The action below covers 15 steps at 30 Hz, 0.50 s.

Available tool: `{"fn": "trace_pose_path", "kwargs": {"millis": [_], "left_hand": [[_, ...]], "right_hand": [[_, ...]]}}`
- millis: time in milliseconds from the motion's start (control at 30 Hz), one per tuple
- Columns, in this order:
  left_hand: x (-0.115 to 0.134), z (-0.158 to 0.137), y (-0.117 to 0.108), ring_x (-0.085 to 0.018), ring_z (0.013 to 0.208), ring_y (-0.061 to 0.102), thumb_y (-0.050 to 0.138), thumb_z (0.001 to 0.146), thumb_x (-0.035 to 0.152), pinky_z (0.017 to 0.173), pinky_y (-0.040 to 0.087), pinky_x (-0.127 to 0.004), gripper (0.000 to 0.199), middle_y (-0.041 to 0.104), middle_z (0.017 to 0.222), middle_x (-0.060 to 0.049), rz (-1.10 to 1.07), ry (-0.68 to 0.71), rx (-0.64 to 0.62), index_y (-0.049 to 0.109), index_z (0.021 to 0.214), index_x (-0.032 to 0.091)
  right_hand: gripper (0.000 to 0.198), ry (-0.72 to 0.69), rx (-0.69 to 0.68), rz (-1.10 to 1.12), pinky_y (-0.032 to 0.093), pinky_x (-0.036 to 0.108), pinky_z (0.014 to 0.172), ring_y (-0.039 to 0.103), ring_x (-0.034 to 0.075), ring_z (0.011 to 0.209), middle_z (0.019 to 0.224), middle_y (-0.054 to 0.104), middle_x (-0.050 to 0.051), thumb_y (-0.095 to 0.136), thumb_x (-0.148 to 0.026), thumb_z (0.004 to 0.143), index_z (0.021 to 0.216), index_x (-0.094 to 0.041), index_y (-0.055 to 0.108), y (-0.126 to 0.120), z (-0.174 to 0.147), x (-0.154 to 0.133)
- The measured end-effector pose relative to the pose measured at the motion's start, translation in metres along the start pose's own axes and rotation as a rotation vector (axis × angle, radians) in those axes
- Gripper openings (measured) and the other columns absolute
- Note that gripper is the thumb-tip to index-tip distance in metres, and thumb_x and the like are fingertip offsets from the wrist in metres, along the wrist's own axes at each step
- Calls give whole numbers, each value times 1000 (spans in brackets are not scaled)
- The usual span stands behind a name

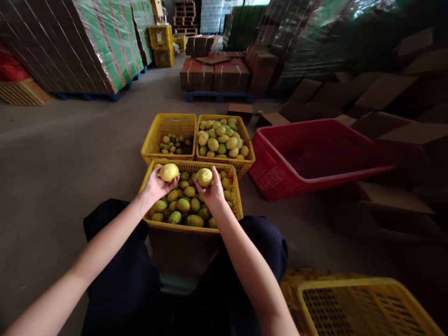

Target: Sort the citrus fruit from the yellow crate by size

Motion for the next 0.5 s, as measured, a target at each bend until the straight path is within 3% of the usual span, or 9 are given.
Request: {"fn": "trace_pose_path", "kwargs": {"millis": [133,233,367,500], "left_hand": [[1,-1,1,-24,83,70,47,91,32,61,59,-29,36,70,89,-13,6,22,-69,61,118,13],[5,-4,4,-26,92,71,45,88,29,71,60,-36,39,72,100,-11,15,83,-192,62,121,18],[8,-10,6,-20,78,71,40,91,35,57,55,-25,38,74,93,-8,33,101,-281,66,114,20],[8,-13,8,-20,71,71,40,92,37,53,55,-27,36,73,89,-6,83,85,-306,66,110,20]], "right_hand": [[17,54,-87,-50,53,22,44,62,14,52,61,66,-3,59,-37,89,85,-21,60,8,1,7],[23,37,-290,-103,47,23,38,64,16,53,71,71,-1,61,-39,83,98,-22,64,14,-4,9],[37,-29,-586,-103,40,23,33,63,18,55,77,71,2,62,-48,75,101,-21,65,20,-15,8],[40,-50,-679,-111,39,23,34,60,17,55,79,70,4,58,-48,75,101,-19,67,21,-20,8]]}}
Point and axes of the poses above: each hand's wrist, its own z-axis towards the middle knuckle, its own y-axis out of the palm, x = y × z, the point moved 3 cm from there along z, towards the middle knuckle
